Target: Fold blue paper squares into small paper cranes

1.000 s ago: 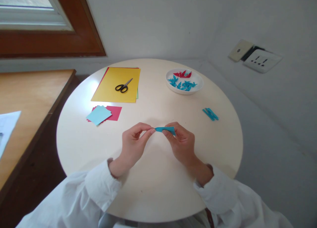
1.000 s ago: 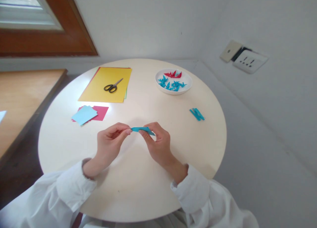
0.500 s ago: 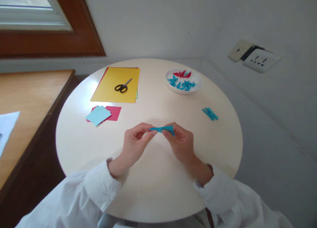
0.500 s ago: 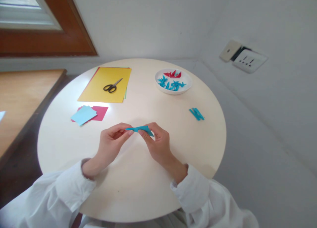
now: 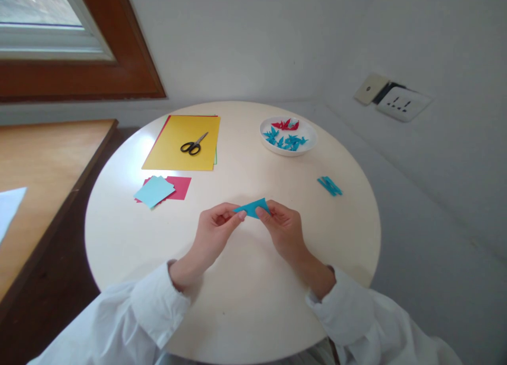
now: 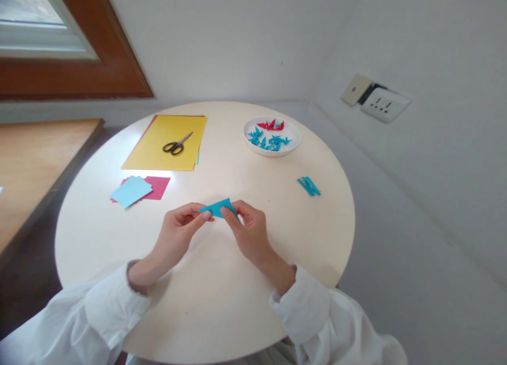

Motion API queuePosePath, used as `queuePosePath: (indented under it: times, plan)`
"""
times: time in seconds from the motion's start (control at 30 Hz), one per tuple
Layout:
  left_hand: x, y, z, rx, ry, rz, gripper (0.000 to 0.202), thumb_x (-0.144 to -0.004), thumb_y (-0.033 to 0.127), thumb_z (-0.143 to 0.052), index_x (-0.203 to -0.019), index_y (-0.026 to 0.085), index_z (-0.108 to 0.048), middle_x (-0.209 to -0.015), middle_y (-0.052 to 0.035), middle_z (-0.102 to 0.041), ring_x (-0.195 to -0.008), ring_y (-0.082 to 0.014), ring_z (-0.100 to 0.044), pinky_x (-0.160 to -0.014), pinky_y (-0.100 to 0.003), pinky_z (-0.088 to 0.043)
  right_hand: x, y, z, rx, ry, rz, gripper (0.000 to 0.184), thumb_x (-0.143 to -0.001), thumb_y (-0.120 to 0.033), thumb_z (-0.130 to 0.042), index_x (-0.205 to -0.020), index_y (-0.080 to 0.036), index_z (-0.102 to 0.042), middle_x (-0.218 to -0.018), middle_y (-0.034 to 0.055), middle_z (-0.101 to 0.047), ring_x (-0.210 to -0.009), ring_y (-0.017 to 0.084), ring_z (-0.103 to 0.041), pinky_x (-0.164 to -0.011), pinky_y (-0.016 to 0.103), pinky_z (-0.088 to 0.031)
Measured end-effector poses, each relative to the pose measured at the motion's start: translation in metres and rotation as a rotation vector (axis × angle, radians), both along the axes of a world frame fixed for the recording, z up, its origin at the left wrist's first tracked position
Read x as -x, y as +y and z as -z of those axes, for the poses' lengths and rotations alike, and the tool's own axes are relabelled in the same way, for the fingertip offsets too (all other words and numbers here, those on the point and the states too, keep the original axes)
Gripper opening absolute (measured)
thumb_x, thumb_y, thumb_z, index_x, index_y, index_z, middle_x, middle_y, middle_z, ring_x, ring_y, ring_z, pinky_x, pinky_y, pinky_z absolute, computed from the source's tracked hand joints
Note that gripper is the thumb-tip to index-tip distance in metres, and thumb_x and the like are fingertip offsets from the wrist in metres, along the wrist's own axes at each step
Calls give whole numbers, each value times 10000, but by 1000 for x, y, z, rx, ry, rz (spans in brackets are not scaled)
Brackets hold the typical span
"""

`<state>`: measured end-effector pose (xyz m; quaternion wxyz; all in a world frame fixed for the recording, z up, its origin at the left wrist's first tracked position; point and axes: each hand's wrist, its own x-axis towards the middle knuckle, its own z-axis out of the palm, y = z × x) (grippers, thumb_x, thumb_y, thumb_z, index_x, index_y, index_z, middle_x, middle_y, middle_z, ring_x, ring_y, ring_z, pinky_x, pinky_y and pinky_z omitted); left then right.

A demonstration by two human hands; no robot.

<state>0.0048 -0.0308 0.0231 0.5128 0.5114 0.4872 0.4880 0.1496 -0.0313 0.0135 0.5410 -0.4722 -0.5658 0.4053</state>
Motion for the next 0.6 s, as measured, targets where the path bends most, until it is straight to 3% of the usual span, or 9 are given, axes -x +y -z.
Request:
queuePosePath:
  times: [0.23, 0.4, 0.6]
  plan:
    - [3, 1, 8, -21, 49, 13, 287, -740, 407, -623, -622, 148, -661, -600, -28, -632, -586, -131, -545, -554, -241, -430, 1, 2, 2, 39, 15, -4, 243, -747, -324, -602, -557, -181, -552, -535, -41, -513, -543, 102, -439, -551, 247, -372]
    - [4, 4, 14, -2, -90, 4, 296, -767, 399, -601, -623, 144, -645, -648, -37, -630, -667, -145, -572, -680, -277, -474, 2, 5, 5, 35, 31, -1, 240, -744, -338, -607, -571, -180, -555, -542, -40, -517, -547, 103, -440, -549, 246, -369]
    - [-4, 10, 7, 105, -275, -100, 296, -721, 427, -632, -681, 146, -548, -665, -11, -605, -623, -116, -588, -663, -285, -512, -4, 21, 14, -92, -111, 180, 182, -742, -315, -621, -624, -181, -580, -607, -26, -557, -608, 113, -475, -598, 258, -384]
